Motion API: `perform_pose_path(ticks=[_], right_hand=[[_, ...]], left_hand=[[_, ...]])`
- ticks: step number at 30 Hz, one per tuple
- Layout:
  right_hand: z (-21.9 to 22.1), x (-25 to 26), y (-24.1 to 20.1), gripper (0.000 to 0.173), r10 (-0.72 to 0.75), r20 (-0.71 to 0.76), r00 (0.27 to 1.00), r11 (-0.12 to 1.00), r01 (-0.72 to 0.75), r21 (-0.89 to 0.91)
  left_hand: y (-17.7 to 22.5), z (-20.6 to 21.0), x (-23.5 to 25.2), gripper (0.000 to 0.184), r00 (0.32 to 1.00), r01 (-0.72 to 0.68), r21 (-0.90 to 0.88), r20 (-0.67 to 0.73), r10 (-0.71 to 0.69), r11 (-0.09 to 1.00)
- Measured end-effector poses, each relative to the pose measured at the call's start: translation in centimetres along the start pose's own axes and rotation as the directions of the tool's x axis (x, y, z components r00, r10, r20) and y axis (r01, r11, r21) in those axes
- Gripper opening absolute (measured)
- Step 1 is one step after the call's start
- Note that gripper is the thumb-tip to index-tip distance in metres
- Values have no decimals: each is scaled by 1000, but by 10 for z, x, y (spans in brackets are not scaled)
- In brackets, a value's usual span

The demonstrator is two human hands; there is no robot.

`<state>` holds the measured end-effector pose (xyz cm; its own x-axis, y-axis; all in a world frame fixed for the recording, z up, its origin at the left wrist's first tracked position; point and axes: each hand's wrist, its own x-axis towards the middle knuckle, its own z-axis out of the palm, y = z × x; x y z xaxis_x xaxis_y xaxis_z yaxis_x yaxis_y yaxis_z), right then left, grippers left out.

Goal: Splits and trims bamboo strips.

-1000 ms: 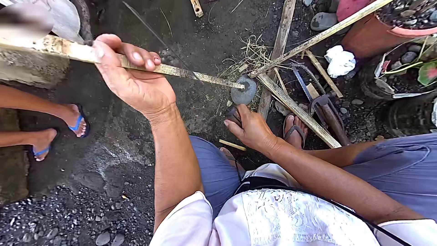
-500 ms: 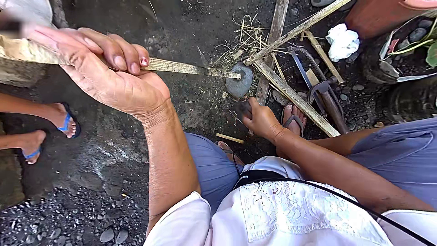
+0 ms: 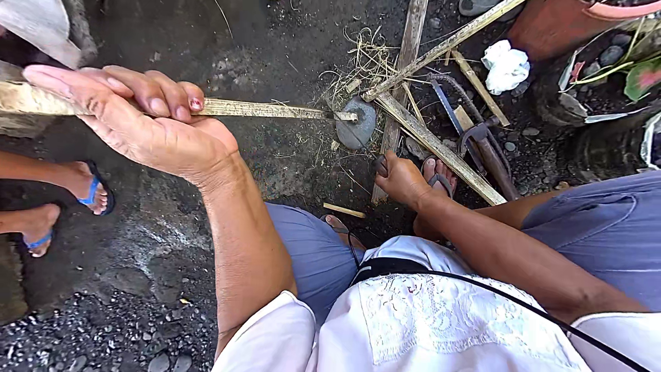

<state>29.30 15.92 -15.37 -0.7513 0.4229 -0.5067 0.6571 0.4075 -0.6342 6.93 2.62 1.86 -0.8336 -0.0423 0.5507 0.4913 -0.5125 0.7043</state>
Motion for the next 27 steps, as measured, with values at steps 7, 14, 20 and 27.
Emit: perform_pose_path(ticks=[7,14,20,27], right_hand=[[6,0,-3,36,-222,-64,973,974,224,22],[-14,-16,-34,33,-149,-57,987,988,150,28],[20,27,44,47,17,-32,999,1000,-17,10],[13,-3,-2,34,-130,-62,990,991,128,-27]], left_hand=[[2,10,-2,46,999,18,4,50,-18,1000],[-3,11,0,46,996,-7,-18,88,9,1000],[0,12,-2,44,1000,9,17,22,-10,1000],[-2,6,-2,37,1000,-5,69,26,3,998]])
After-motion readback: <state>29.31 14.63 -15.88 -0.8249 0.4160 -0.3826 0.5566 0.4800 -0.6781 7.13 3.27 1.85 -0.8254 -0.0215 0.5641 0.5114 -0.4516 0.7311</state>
